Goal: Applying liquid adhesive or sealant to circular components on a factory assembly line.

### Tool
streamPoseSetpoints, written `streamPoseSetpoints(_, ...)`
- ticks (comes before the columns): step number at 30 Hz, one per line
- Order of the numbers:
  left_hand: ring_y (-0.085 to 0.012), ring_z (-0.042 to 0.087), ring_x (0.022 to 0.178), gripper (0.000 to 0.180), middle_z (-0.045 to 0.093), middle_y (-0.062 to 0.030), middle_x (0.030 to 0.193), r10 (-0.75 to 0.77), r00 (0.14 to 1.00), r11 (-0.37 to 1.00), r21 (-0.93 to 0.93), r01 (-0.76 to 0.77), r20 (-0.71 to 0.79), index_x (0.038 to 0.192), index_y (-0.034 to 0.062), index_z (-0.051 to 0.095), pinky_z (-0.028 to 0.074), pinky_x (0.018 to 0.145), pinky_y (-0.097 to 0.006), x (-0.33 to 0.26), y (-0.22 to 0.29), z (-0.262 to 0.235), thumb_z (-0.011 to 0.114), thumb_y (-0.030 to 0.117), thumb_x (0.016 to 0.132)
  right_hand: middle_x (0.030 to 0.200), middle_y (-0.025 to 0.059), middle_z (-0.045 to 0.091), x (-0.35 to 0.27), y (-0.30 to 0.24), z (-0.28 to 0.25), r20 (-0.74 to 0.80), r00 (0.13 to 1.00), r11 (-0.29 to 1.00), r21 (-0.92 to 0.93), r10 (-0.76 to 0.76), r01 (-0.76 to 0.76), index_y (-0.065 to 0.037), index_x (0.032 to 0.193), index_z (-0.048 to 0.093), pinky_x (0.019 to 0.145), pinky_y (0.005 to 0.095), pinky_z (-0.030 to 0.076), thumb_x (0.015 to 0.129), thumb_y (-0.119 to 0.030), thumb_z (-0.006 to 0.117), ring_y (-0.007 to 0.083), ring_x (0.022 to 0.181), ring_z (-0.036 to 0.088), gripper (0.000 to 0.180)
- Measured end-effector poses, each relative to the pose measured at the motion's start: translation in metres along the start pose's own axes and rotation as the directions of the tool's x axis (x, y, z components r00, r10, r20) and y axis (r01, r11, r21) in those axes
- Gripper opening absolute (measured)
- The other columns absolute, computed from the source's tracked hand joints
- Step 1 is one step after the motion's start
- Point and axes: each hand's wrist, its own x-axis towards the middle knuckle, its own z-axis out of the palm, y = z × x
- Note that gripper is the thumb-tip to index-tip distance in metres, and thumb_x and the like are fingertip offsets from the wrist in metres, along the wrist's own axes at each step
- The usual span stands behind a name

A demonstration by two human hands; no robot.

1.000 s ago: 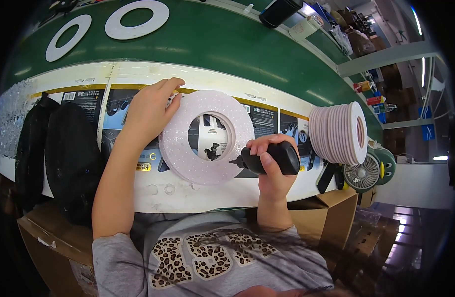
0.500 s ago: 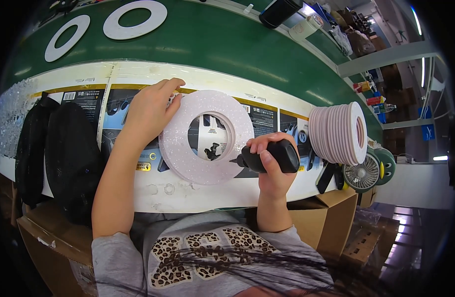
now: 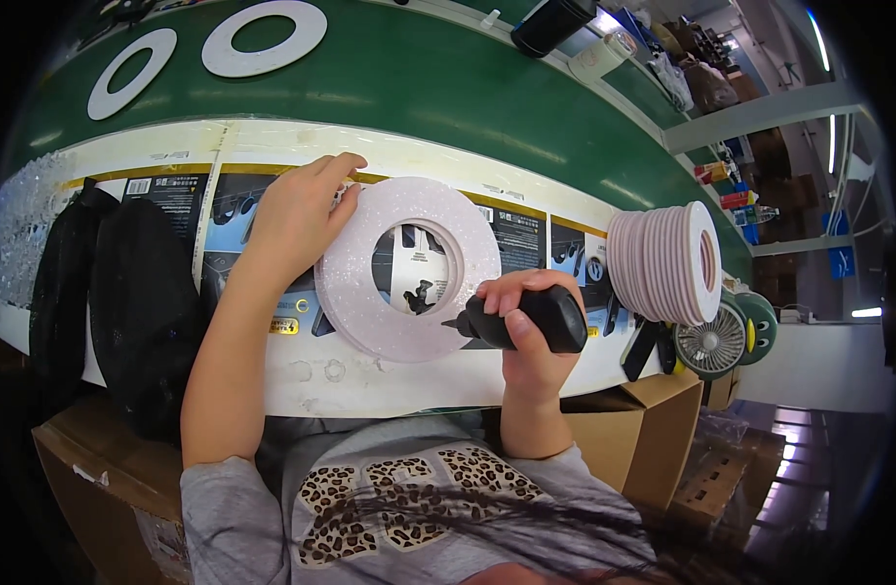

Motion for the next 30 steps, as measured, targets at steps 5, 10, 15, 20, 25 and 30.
streamPoseSetpoints(5,-0.0304,0.063,0.078,0.021,0.066,-0.0126,0.091,-0.002,1.000,1.000,0.007,0.002,-0.004,0.106,0.0062,0.059,0.050,0.069,-0.040,0.000,0.001,-0.002,0.059,0.013,0.085,0.081,0.0119,0.057,0.000,0.007,0.004,-0.009,1.000,0.995,0.095,-0.015,0.016,-0.001,0.103,0.050,0.083,0.0422,0.049,0.079,0.001,0.062,0.0216,0.079,0.057,0.027)
streamPoseSetpoints(10,-0.0312,0.063,0.077,0.020,0.065,-0.0129,0.090,0.000,1.000,1.000,-0.001,0.000,0.006,0.105,0.0060,0.059,0.049,0.070,-0.041,0.000,0.001,-0.001,0.058,0.012,0.085,0.082,0.0122,0.059,0.000,0.013,0.003,-0.021,0.999,0.984,0.172,-0.050,0.053,0.001,0.104,0.052,0.081,0.0396,0.050,0.081,0.003,0.063,0.0203,0.079,0.058,0.025)
streamPoseSetpoints(15,-0.0314,0.063,0.077,0.020,0.065,-0.0133,0.089,0.007,1.000,1.000,-0.004,-0.007,0.007,0.104,0.0058,0.058,0.049,0.070,-0.041,0.001,0.002,-0.001,0.058,0.013,0.086,0.082,0.0117,0.059,0.000,0.014,0.003,-0.012,0.998,0.989,0.135,-0.054,0.055,0.001,0.104,0.052,0.081,0.0396,0.050,0.083,-0.004,0.067,0.0196,0.078,0.058,0.027)
streamPoseSetpoints(20,-0.0314,0.063,0.078,0.020,0.065,-0.0135,0.089,0.003,1.000,1.000,0.004,-0.003,0.013,0.104,0.0057,0.058,0.049,0.070,-0.041,0.000,0.003,-0.003,0.058,0.013,0.086,0.083,0.0112,0.059,0.000,0.013,0.004,-0.011,0.999,0.988,0.145,-0.051,0.052,0.001,0.105,0.052,0.082,0.0394,0.050,0.083,-0.006,0.068,0.0194,0.079,0.058,0.028)
streamPoseSetpoints(25,-0.0312,0.063,0.078,0.020,0.065,-0.0133,0.089,-0.012,1.000,1.000,-0.001,0.012,0.026,0.105,0.0060,0.058,0.049,0.070,-0.041,0.001,0.002,-0.001,0.058,0.013,0.086,0.083,0.0111,0.059,0.000,0.013,0.002,-0.006,0.999,0.989,0.140,-0.044,0.045,0.001,0.105,0.052,0.082,0.0392,0.050,0.083,-0.008,0.069,0.0195,0.080,0.058,0.029)
streamPoseSetpoints(30,-0.0311,0.063,0.078,0.020,0.065,-0.0133,0.088,-0.019,0.999,1.000,-0.001,0.019,0.028,0.105,0.0062,0.058,0.049,0.071,-0.041,0.000,0.002,-0.002,0.058,0.014,0.086,0.083,0.0114,0.059,-0.001,0.014,0.002,-0.002,0.999,0.989,0.141,-0.046,0.046,0.001,0.105,0.052,0.083,0.0397,0.050,0.084,-0.009,0.069,0.0201,0.080,0.058,0.029)
